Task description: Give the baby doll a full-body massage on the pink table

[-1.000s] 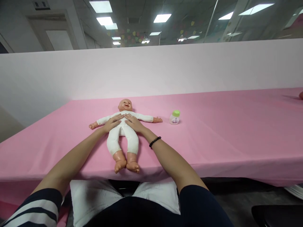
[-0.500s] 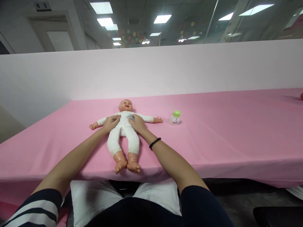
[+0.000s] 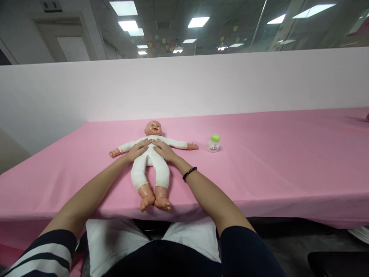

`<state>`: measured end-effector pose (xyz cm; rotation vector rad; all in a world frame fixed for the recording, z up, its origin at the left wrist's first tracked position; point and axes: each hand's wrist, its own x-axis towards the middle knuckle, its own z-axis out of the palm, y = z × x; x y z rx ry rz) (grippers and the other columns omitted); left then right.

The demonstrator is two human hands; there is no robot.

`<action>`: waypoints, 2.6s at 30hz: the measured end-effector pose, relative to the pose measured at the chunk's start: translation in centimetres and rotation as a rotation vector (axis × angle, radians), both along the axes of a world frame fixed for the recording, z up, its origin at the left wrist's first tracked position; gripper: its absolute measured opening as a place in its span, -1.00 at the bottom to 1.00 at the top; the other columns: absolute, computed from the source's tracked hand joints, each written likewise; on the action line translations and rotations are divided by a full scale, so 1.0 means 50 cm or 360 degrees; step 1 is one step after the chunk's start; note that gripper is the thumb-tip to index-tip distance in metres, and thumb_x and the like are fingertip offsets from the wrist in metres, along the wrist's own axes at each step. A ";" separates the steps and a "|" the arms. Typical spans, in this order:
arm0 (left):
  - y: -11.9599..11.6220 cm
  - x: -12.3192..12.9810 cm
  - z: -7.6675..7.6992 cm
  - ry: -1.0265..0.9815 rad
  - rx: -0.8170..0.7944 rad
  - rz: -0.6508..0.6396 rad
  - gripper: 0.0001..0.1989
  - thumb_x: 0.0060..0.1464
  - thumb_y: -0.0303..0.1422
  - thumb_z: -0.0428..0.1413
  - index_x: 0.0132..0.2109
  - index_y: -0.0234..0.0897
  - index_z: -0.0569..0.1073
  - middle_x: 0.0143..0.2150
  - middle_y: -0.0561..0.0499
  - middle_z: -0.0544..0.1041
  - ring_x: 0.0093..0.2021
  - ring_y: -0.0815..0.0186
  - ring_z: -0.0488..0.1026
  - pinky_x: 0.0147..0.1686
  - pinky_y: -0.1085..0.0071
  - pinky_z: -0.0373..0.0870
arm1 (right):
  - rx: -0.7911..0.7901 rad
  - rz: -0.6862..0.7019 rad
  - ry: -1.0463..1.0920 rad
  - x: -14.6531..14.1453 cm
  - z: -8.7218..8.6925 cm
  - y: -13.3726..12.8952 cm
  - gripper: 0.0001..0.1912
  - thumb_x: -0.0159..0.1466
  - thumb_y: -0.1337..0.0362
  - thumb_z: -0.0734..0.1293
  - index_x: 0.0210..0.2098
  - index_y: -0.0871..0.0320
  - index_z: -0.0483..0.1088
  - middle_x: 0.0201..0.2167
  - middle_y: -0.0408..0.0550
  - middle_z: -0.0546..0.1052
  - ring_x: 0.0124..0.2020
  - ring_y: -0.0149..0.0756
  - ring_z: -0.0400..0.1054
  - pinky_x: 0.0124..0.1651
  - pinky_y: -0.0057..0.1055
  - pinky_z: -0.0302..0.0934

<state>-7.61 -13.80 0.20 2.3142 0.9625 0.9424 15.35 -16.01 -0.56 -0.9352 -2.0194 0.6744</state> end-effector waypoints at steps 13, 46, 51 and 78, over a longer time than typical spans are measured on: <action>0.012 0.010 -0.013 -0.0087 -0.0133 0.0632 -0.50 0.26 -0.18 0.08 0.23 -0.34 0.56 0.41 -0.24 0.38 0.50 -0.05 0.19 0.48 -0.01 0.09 | -0.0129 -0.0641 -0.0012 -0.015 0.001 0.002 -0.43 0.35 0.07 0.37 0.26 0.21 0.45 0.34 0.21 0.43 0.39 0.05 0.30 0.46 -0.01 0.10; 0.009 0.016 -0.019 -0.0299 -0.0065 0.0533 -0.55 0.17 -0.17 0.19 0.11 -0.30 0.63 0.27 -0.20 0.55 0.42 -0.04 0.35 0.46 -0.03 0.18 | 0.0027 -0.0708 -0.0166 -0.019 0.018 -0.026 -0.52 0.39 0.13 0.34 0.21 0.26 0.49 0.23 0.25 0.52 0.30 0.06 0.39 0.39 -0.04 0.20; -0.006 0.017 -0.011 -0.0433 -0.0016 0.0212 -0.62 0.14 -0.10 0.22 -0.06 -0.27 0.71 0.06 -0.15 0.68 0.24 -0.03 0.54 0.36 -0.05 0.36 | 0.0279 -0.0500 -0.0054 -0.023 0.020 -0.029 -0.75 0.34 0.37 0.32 -0.10 0.16 0.64 -0.06 0.06 0.69 0.00 -0.08 0.57 0.20 -0.16 0.38; 0.006 0.006 -0.002 0.0253 -0.0206 0.0226 -0.25 0.33 0.07 -0.02 0.52 -0.16 0.20 0.62 -0.03 -0.10 0.62 0.02 -0.30 0.56 -0.01 -0.29 | -0.0265 -0.0258 -0.0386 -0.014 -0.005 0.019 -0.16 0.49 -0.25 -0.01 0.57 0.10 -0.07 0.60 0.02 -0.21 0.62 0.02 -0.46 0.56 0.24 -0.45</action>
